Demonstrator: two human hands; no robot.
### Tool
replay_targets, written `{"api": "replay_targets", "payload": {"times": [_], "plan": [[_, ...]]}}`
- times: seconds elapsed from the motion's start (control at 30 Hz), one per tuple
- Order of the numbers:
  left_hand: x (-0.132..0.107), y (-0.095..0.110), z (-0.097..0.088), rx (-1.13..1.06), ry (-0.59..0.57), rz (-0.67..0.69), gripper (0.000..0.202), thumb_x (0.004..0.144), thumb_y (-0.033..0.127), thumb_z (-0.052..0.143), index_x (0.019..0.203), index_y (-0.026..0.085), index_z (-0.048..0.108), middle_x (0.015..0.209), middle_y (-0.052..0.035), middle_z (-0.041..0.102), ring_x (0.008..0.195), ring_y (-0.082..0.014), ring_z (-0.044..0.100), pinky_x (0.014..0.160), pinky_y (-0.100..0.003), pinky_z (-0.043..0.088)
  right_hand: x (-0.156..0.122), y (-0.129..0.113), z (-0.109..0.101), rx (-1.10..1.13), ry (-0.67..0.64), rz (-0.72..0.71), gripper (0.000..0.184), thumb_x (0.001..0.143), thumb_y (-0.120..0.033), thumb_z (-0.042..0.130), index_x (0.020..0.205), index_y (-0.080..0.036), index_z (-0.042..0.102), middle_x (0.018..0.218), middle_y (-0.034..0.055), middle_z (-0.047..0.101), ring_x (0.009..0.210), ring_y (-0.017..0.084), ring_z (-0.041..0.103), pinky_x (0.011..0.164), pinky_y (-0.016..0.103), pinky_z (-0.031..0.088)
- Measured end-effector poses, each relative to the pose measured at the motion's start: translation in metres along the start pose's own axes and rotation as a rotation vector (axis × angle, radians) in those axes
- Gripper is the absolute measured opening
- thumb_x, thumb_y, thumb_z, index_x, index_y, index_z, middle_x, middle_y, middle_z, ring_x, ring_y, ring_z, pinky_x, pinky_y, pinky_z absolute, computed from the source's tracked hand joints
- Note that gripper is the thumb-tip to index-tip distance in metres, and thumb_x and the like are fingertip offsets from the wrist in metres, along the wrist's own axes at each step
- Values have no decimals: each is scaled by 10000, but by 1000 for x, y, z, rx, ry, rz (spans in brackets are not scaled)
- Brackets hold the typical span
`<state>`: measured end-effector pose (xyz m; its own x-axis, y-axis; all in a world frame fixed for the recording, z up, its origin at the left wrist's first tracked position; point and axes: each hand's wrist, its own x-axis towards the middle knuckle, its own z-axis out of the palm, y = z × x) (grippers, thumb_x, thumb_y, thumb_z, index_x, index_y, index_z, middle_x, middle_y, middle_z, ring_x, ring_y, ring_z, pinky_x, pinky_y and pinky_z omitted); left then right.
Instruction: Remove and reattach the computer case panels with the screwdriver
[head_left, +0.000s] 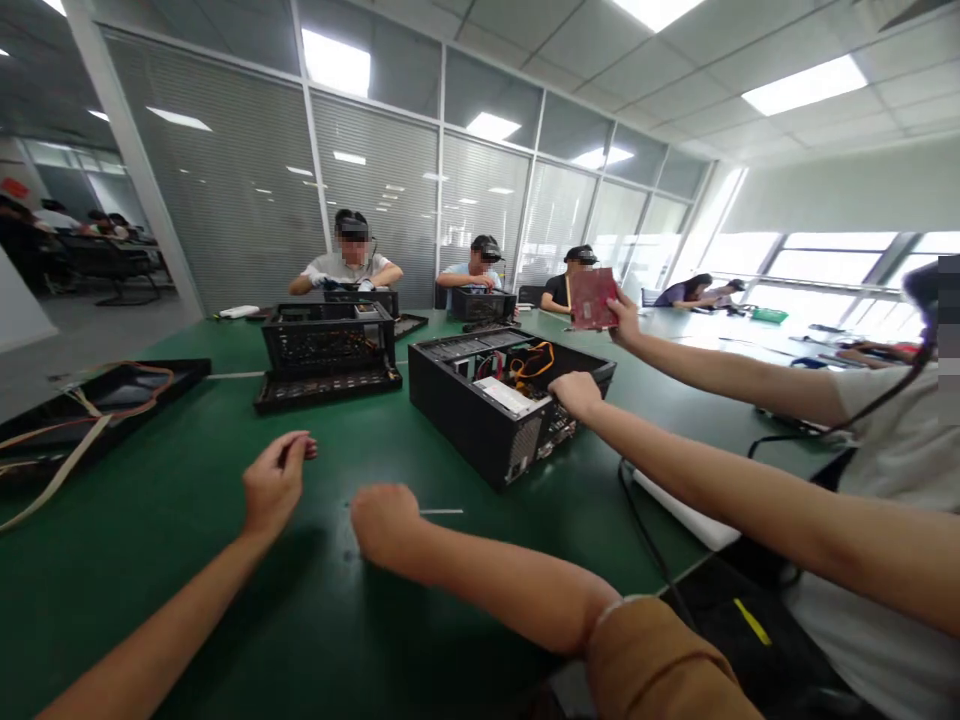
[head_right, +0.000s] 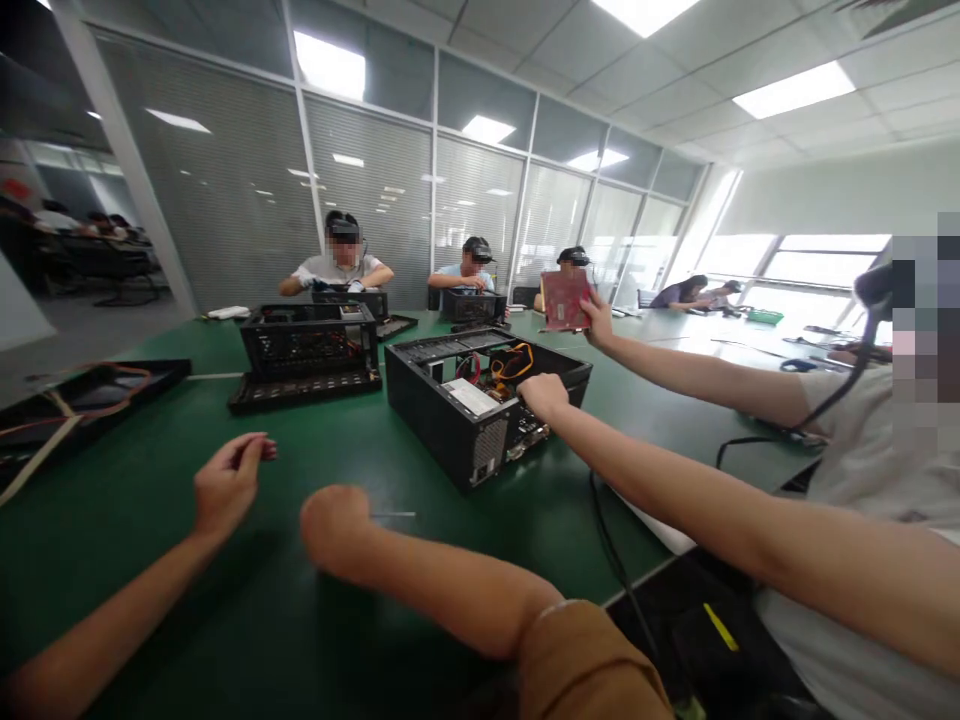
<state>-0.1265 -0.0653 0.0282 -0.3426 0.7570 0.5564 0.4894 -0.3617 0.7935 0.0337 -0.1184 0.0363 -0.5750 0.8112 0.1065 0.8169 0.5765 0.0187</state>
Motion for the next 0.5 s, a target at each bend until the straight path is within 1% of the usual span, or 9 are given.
{"api": "replay_targets", "payload": {"times": [0.07,0.1,0.13,0.2,0.27,0.3,0.37,0.43,0.5], "plan": [[-10,45,10,45,-68,114,308,819,432,385,937,209,561,874,-17,634,827,-177,604,828,-305,466,-74,1,-7,-14,-16,-67,108,735,-184,546,813,-131,598,790,110,644,716,221,629,536,303,494],[-16,70,21,79,-134,177,310,830,428,368,933,211,564,884,-14,636,847,-176,595,839,-300,453,-107,4,-11,-9,-12,-60,104,749,-206,541,808,-139,595,762,97,641,682,215,626,512,297,483],[-20,94,35,112,-205,236,314,842,421,350,936,211,563,893,-14,638,853,-175,588,839,-295,443,-136,7,-16,2,-14,-12,121,767,-249,536,798,-145,591,736,93,637,647,211,621,493,292,470],[-25,139,74,162,-405,372,314,863,383,321,964,203,558,931,-27,635,864,-168,581,827,-273,425,-181,17,-26,20,0,124,147,790,-299,527,805,-163,581,717,80,631,617,206,614,485,288,449],[-24,171,119,250,-572,514,295,865,340,331,921,178,571,941,-64,629,881,-179,574,831,-272,397,-212,26,-32,37,31,265,149,799,-330,521,825,-190,566,731,64,628,616,203,611,494,289,434],[-20,182,140,301,-629,549,286,865,321,335,895,169,575,920,-80,630,866,-185,576,819,-276,392,-224,30,-33,50,50,317,145,802,-342,517,835,-207,559,746,55,627,621,202,610,500,290,429],[-8,191,173,389,-659,547,281,866,286,324,859,159,575,879,-97,633,836,-194,579,786,-281,387,-246,37,-31,88,73,385,143,804,-370,507,848,-240,547,774,39,625,635,199,608,512,294,423],[4,188,192,450,-651,510,286,864,272,317,829,159,577,869,-100,635,829,-201,577,765,-282,381,-267,42,-25,121,78,430,132,807,-380,497,844,-261,542,784,28,624,649,197,607,523,294,417],[14,180,198,473,-659,498,299,865,290,310,819,169,581,884,-92,636,840,-203,573,755,-279,376,-284,48,-19,139,84,470,120,808,-376,493,834,-268,541,775,26,623,659,196,605,534,293,413]]}}
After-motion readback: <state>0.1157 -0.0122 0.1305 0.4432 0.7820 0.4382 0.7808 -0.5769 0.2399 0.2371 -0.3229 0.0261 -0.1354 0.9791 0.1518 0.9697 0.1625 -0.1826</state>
